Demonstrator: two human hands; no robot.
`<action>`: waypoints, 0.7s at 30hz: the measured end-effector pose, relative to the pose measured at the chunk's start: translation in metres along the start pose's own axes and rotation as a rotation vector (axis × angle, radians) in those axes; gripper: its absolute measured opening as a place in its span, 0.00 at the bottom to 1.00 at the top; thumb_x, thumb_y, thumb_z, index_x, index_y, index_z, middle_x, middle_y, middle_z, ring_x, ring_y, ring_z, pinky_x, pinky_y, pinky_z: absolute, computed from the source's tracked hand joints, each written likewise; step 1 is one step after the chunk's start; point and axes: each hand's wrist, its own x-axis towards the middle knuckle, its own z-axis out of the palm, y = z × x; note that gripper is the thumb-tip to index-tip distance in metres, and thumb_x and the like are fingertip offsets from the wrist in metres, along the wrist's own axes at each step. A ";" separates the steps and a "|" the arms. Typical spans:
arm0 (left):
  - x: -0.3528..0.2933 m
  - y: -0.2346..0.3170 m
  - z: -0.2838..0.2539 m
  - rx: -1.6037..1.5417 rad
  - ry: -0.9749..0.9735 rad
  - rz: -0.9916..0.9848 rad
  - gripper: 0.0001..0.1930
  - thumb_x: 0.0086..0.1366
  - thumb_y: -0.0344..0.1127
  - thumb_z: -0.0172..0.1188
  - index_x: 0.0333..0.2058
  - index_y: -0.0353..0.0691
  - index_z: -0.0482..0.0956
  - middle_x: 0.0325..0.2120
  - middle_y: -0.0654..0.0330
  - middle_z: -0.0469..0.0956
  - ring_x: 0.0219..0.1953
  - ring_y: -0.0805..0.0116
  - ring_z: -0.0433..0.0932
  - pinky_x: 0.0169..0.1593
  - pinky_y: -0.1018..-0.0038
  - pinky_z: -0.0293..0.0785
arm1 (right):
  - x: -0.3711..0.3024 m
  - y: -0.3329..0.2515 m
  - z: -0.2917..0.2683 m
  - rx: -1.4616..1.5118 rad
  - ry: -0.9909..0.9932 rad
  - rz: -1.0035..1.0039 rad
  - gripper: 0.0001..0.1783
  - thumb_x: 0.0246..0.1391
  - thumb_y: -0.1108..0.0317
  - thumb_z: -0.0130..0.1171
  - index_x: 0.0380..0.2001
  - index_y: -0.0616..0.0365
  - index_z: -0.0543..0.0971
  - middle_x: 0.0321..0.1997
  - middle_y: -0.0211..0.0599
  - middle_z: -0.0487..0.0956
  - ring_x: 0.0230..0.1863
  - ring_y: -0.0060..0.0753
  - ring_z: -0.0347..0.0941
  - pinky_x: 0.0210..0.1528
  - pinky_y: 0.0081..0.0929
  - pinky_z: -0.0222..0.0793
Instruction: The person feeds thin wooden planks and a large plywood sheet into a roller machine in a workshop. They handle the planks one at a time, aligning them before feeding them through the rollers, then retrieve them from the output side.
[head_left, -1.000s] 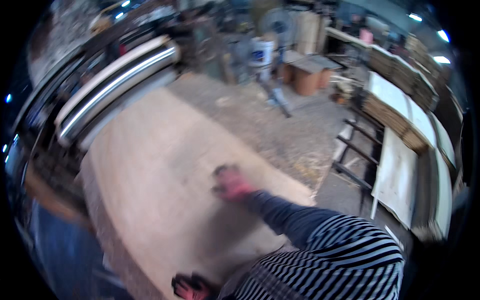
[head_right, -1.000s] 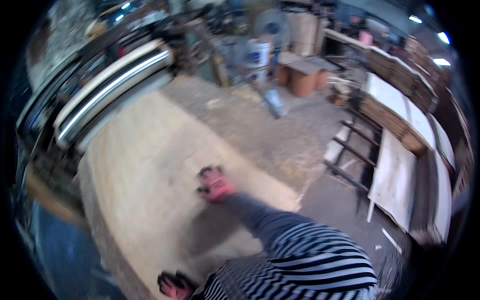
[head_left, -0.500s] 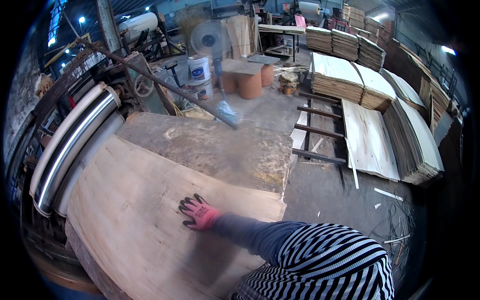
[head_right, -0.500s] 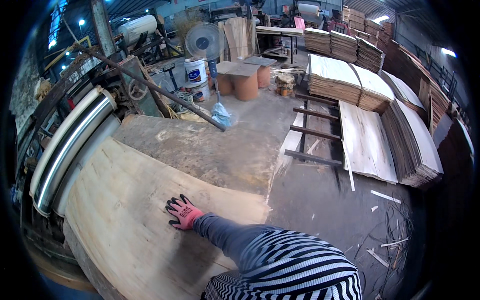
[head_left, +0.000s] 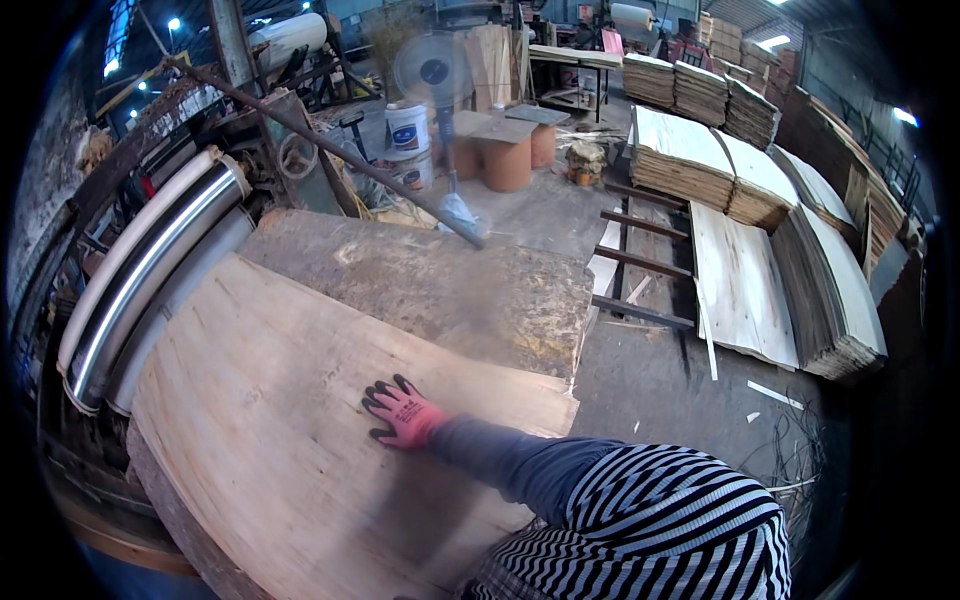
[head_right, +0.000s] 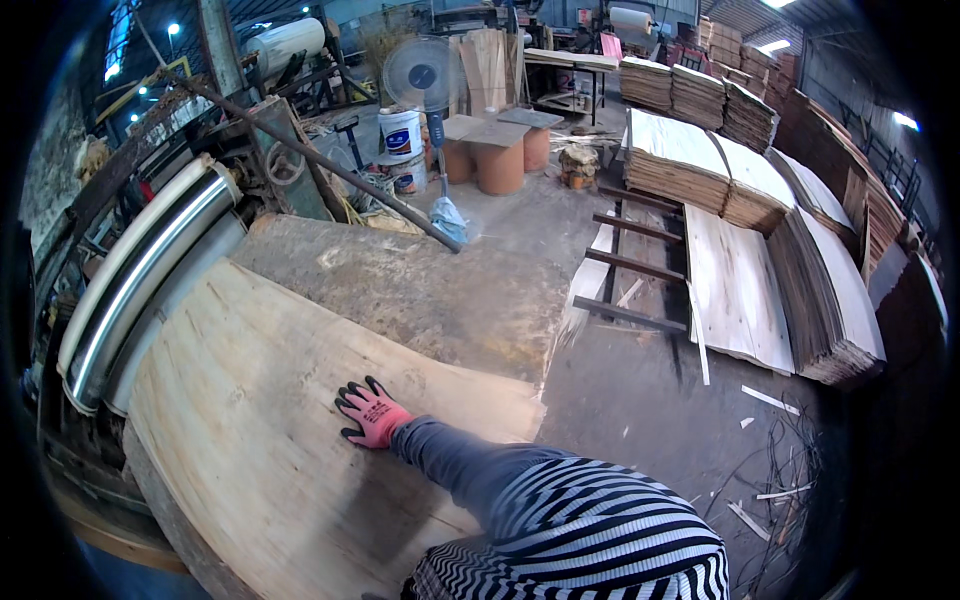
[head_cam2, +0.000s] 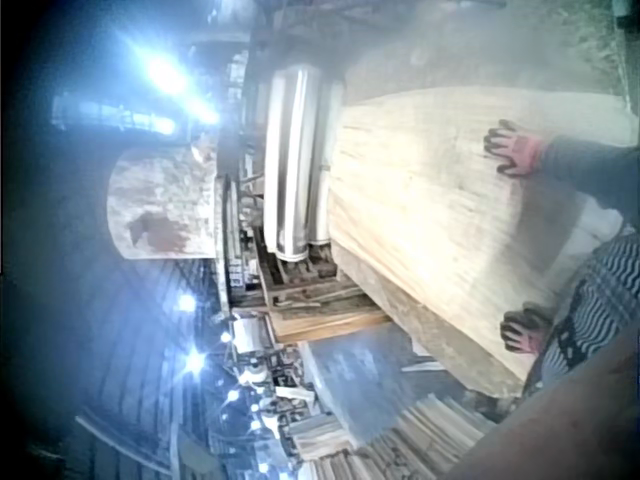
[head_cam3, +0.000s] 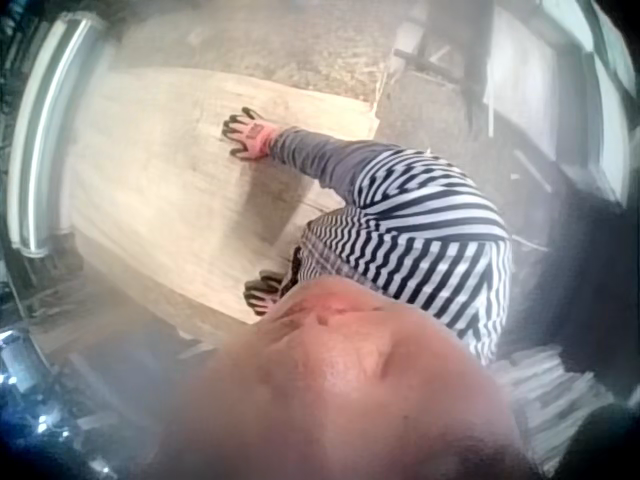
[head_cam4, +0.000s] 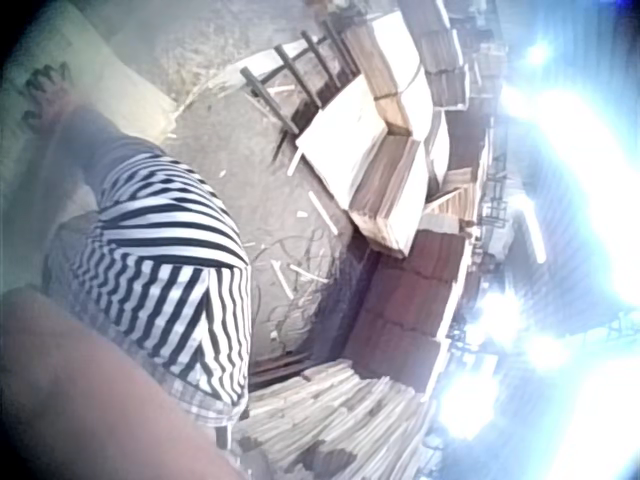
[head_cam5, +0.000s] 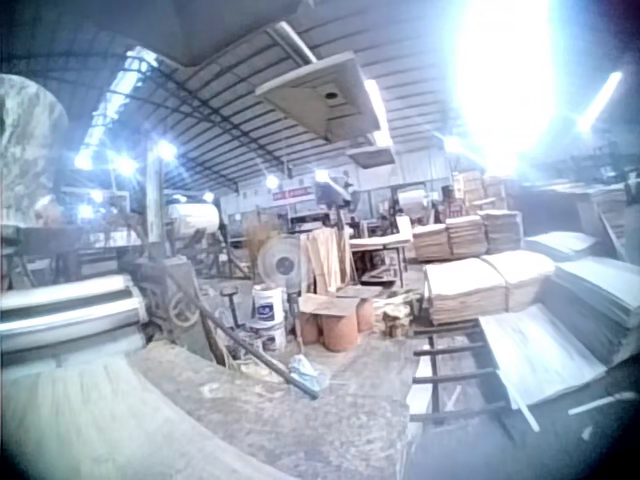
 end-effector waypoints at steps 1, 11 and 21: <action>0.000 -0.001 -0.001 0.006 -0.001 -0.009 0.21 0.55 0.49 0.51 0.43 0.42 0.73 0.40 0.53 0.71 0.42 0.52 0.69 0.44 0.55 0.63 | 0.002 -0.003 0.001 0.003 0.006 -0.015 0.35 0.47 0.45 0.46 0.54 0.56 0.63 0.59 0.42 0.59 0.62 0.43 0.50 0.64 0.47 0.32; 0.004 0.000 0.000 0.009 -0.007 0.011 0.21 0.55 0.48 0.51 0.43 0.41 0.73 0.39 0.52 0.71 0.41 0.52 0.69 0.43 0.54 0.63 | -0.001 0.003 0.006 0.036 0.045 -0.013 0.35 0.45 0.44 0.47 0.52 0.56 0.65 0.58 0.44 0.61 0.62 0.45 0.50 0.63 0.49 0.34; 0.007 0.000 -0.004 0.016 -0.014 0.017 0.21 0.55 0.48 0.51 0.42 0.41 0.73 0.39 0.52 0.71 0.41 0.52 0.69 0.43 0.54 0.63 | 0.000 0.002 -0.001 -0.005 0.009 -0.019 0.34 0.48 0.45 0.45 0.54 0.57 0.62 0.60 0.44 0.57 0.62 0.44 0.49 0.64 0.48 0.33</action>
